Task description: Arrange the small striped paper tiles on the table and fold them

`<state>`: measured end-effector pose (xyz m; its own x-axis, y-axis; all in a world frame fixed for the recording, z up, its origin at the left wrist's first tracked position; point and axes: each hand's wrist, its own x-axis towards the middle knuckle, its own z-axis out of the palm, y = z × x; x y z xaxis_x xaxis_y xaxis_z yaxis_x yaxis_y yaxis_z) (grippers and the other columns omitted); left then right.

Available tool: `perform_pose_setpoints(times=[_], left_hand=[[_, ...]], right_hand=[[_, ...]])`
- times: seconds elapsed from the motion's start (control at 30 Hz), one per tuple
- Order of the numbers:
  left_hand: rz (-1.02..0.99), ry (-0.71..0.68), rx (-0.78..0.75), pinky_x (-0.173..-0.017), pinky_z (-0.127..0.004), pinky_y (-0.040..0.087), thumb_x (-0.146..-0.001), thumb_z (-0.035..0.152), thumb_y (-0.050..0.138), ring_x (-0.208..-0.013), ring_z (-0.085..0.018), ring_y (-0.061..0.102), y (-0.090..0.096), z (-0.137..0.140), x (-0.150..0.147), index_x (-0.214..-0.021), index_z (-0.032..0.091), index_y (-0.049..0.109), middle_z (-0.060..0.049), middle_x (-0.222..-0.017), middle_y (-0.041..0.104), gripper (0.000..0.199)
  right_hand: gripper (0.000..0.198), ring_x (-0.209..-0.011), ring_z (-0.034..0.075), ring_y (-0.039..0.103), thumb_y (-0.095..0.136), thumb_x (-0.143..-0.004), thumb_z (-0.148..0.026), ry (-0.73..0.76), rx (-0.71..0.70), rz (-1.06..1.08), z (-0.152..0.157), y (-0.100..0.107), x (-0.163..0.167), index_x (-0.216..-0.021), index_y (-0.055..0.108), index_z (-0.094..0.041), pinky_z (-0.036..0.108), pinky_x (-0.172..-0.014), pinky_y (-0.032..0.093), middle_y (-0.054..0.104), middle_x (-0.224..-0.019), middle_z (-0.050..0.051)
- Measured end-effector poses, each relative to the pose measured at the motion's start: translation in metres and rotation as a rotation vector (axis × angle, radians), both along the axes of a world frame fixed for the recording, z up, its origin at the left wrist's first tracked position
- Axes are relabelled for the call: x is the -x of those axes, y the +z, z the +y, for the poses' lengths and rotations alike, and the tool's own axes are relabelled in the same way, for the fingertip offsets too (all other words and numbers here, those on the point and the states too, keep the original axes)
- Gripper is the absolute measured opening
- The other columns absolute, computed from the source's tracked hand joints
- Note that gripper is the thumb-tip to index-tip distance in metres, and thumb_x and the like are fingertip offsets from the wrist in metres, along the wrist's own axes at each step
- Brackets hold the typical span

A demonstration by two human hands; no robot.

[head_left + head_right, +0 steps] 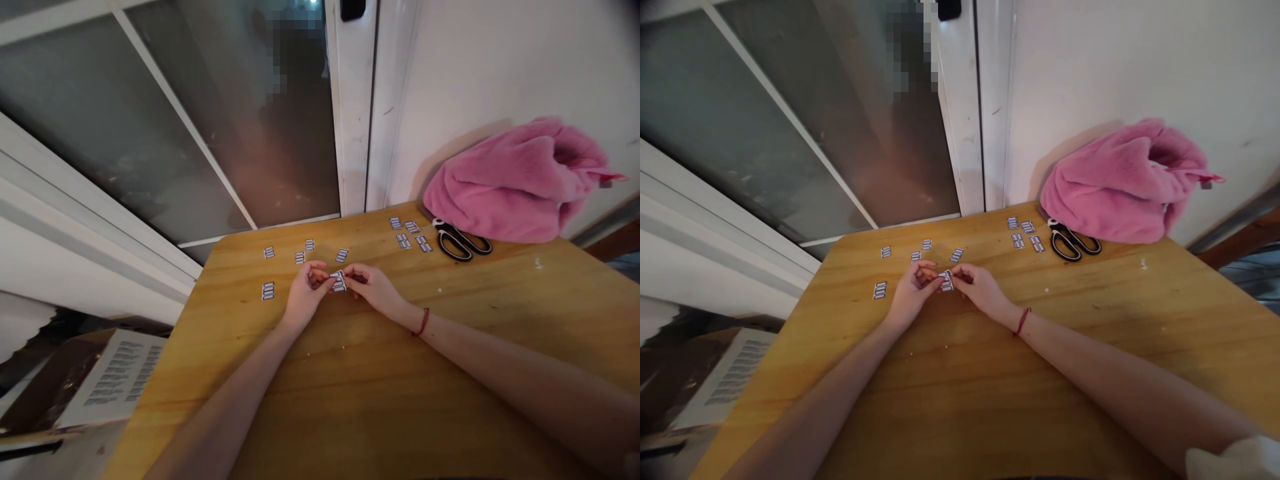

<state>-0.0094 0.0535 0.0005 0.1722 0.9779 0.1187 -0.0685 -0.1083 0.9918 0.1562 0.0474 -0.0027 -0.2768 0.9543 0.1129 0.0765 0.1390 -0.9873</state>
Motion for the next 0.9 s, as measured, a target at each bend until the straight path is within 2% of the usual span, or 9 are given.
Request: perform_pose_setpoints(times=[0.17, 0.4, 0.53, 0.63, 0.7, 0.77, 0.83, 0.9], left_hand=[[0.047, -0.079, 0.072, -0.059, -0.023, 0.048, -0.070, 0.031, 0.068, -0.061, -0.009, 0.057, 0.000, 0.000, 0.003, -0.083, 0.015, 0.058, 0.000, -0.074, 0.062, 0.023], [0.049, -0.027, 0.079, -0.057, -0.023, 0.047, -0.066, 0.034, 0.071, -0.055, -0.009, 0.057, 0.000, 0.001, 0.004, -0.075, 0.015, 0.057, 0.002, -0.068, 0.061, 0.025], [0.127, -0.017, 0.026, -0.056, -0.024, 0.047, -0.069, 0.036, 0.068, -0.055, -0.010, 0.057, -0.001, 0.000, 0.005, -0.075, 0.016, 0.054, 0.002, -0.067, 0.060, 0.025], [0.393, 0.038, -0.152, -0.065, -0.028, 0.049, -0.076, 0.036, 0.060, -0.067, -0.014, 0.060, 0.003, 0.000, 0.008, -0.079, 0.018, 0.056, -0.001, -0.074, 0.063, 0.019], [0.682, 0.114, -0.346, -0.083, -0.034, 0.046, -0.082, 0.035, 0.053, -0.091, -0.020, 0.059, 0.007, 0.001, 0.012, -0.091, 0.019, 0.059, -0.006, -0.093, 0.065, 0.019], [0.979, 0.190, -0.484, -0.101, -0.042, 0.033, -0.086, 0.034, 0.047, -0.119, -0.024, 0.045, 0.008, 0.004, 0.017, -0.112, 0.019, 0.055, -0.009, -0.118, 0.058, 0.030], [1.209, 0.231, -0.494, -0.108, -0.048, 0.019, -0.088, 0.036, 0.043, -0.132, -0.027, 0.027, 0.007, 0.006, 0.022, -0.127, 0.017, 0.044, -0.011, -0.135, 0.046, 0.043], [1.344, 0.239, -0.450, -0.108, -0.052, 0.012, -0.089, 0.039, 0.040, -0.134, -0.029, 0.025, 0.005, 0.007, 0.023, -0.132, 0.016, 0.038, -0.012, -0.138, 0.043, 0.049]], right_hand=[[0.018, -0.047, 0.006, 0.044, 0.055, -0.078, -0.032, 0.013, 0.019, 0.006, 0.002, 0.002, -0.003, -0.083, 0.063, -0.016, 0.021, -0.047, 0.035, 0.058, -0.070, -0.001], [0.030, -0.046, 0.008, 0.041, 0.052, -0.082, -0.041, 0.041, 0.055, -0.033, 0.002, 0.005, -0.005, -0.084, 0.068, -0.015, 0.021, -0.046, 0.030, 0.047, -0.048, -0.004], [0.029, -0.048, 0.007, 0.042, 0.056, -0.079, -0.042, 0.059, 0.030, -0.040, 0.001, 0.005, -0.004, -0.088, 0.068, -0.016, 0.021, -0.045, 0.031, 0.058, -0.064, -0.001], [0.027, -0.047, 0.006, 0.042, 0.058, -0.077, -0.040, 0.007, 0.026, -0.052, 0.000, 0.005, -0.002, -0.085, 0.068, -0.016, 0.021, -0.045, 0.032, 0.059, -0.067, 0.000], [0.026, -0.045, 0.007, 0.041, 0.058, -0.077, -0.039, -0.052, 0.039, -0.058, 0.000, 0.005, -0.002, -0.083, 0.067, -0.016, 0.021, -0.045, 0.031, 0.055, -0.058, -0.002], [0.025, -0.045, 0.007, 0.040, 0.058, -0.077, -0.038, -0.098, 0.054, -0.060, 0.000, 0.006, -0.001, -0.083, 0.067, -0.015, 0.021, -0.044, 0.030, 0.050, -0.053, -0.004], [0.025, -0.044, 0.007, 0.040, 0.059, -0.076, -0.038, -0.120, 0.063, -0.054, 0.000, 0.007, -0.001, -0.082, 0.066, -0.015, 0.021, -0.045, 0.030, 0.048, -0.050, -0.004], [0.025, -0.044, 0.007, 0.040, 0.059, -0.076, -0.038, -0.128, 0.071, -0.036, -0.001, 0.008, -0.001, -0.082, 0.066, -0.014, 0.022, -0.045, 0.030, 0.048, -0.051, -0.004]])
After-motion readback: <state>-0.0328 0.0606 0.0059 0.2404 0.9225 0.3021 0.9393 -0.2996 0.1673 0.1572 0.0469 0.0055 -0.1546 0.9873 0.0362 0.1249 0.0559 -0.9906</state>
